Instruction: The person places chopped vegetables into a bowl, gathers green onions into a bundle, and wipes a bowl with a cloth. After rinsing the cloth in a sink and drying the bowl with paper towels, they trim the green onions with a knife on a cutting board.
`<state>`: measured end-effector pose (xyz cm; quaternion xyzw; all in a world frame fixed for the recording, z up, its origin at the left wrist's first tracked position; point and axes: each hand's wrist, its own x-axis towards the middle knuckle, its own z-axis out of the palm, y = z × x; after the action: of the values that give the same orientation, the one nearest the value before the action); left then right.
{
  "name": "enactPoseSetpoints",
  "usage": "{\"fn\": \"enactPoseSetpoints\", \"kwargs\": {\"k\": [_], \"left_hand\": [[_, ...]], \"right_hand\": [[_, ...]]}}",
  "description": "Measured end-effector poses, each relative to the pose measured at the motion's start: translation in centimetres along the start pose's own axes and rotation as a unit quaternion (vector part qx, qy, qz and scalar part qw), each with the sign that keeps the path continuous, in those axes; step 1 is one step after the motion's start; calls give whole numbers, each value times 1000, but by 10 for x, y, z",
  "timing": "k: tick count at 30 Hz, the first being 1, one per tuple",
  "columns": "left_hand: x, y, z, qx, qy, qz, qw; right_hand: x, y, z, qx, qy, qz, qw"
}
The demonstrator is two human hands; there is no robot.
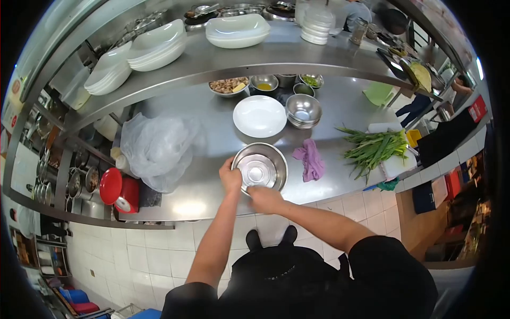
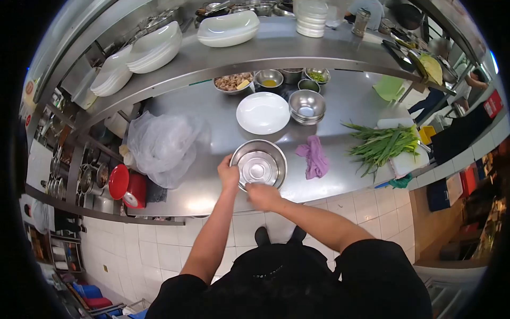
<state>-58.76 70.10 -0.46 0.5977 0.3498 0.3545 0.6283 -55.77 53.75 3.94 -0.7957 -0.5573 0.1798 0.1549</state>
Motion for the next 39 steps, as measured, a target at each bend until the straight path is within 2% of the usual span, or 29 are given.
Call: {"fn": "enactPoseSetpoints", "kwargs": {"k": [1, 2, 3, 4, 5, 7, 8, 10, 12, 14, 15, 17, 18, 19, 20, 21, 23, 24, 25, 26, 28, 30, 31, 33, 34, 35, 36, 37, 39], "left_hand": [[1, 5, -7, 2, -4, -3, 1000], [4, 11, -15, 97, -78, 14, 992], [8, 21, -17, 186, -151, 35, 970], [12, 29, -15, 184, -158, 43, 969], [16, 38, -8, 192, -264, 38, 944], [18, 51, 13, 220, -433, 69, 872], [16, 50, 25, 216, -440, 75, 868], [17, 46, 47, 240, -532, 100, 806], [23, 49, 48, 279, -543, 160, 776], [28, 54, 37, 257, -392, 52, 882], [27, 47, 36, 259, -399, 53, 878], [29, 36, 45, 191, -298, -24, 935], [26, 38, 57, 192, -304, -22, 933], [17, 40, 71, 144, -276, -58, 948], [6, 42, 87, 96, -245, -95, 960], [-6, 47, 109, 69, -227, -107, 965], [-28, 53, 162, 3, -208, -117, 971], [-39, 55, 189, -16, -221, -112, 969], [-44, 38, 220, -16, -208, -71, 975], [-50, 33, 241, -5, -223, -69, 972], [-50, 4, 272, -60, -257, -92, 960], [-34, -2, 270, -139, -229, -253, 930], [-37, 27, 258, -189, -111, -295, 930], [15, -22, 232, -179, 105, -323, 923], [44, -46, 211, -218, 156, -318, 909], [68, -60, 188, -256, 205, -309, 893], [81, -62, 170, -262, 168, -255, 916], [89, -59, 155, -265, 129, -200, 935], [104, -49, 137, -194, 129, -225, 946]], "right_hand": [[-5, -7, 1, -5, -63, -32, 998], [-9, -4, -6, 0, -61, -27, 998], [-15, 5, -38, -134, -198, -114, 964], [-18, 19, -67, -265, -324, -192, 888], [-9, 65, -58, -391, -258, -277, 839], [5, 106, -75, -578, -13, -434, 691], [4, 112, -71, -583, -15, -425, 692], [-3, 112, -65, -526, 49, -403, 747], [-28, 99, -68, -509, 73, -377, 770], [-61, 85, -74, -303, -157, -179, 923], [-73, 75, -89, -299, -155, -173, 926], [-94, 60, -127, -121, -32, -123, 985], [-106, 59, -137, -120, -28, -117, 985], [-118, 61, -145, -39, 108, -67, 991], [-129, 67, -150, 42, 241, -17, 969], [-138, 78, -152, 43, 240, -16, 970], [-153, 105, -153, -19, 428, 139, 893], [-156, 120, -153, -18, 428, 133, 894], [-158, 137, -152, 196, 430, 260, 842], [-162, 158, -150, 396, 401, 371, 738], [-170, 240, -109, 341, 480, 351, 728], [-179, 257, -122, 462, 448, 351, 680], [-184, 256, -134, 467, 432, 344, 691], [-192, 256, -150, 356, 356, 372, 780], [-198, 269, -142, 361, 343, 365, 787], [-205, 284, -132, 189, 382, 331, 842], [-204, 294, -127, 12, 413, 282, 866], [-197, 286, -140, 18, 408, 274, 871], [-196, 265, -171, 85, 432, 261, 859]]}}
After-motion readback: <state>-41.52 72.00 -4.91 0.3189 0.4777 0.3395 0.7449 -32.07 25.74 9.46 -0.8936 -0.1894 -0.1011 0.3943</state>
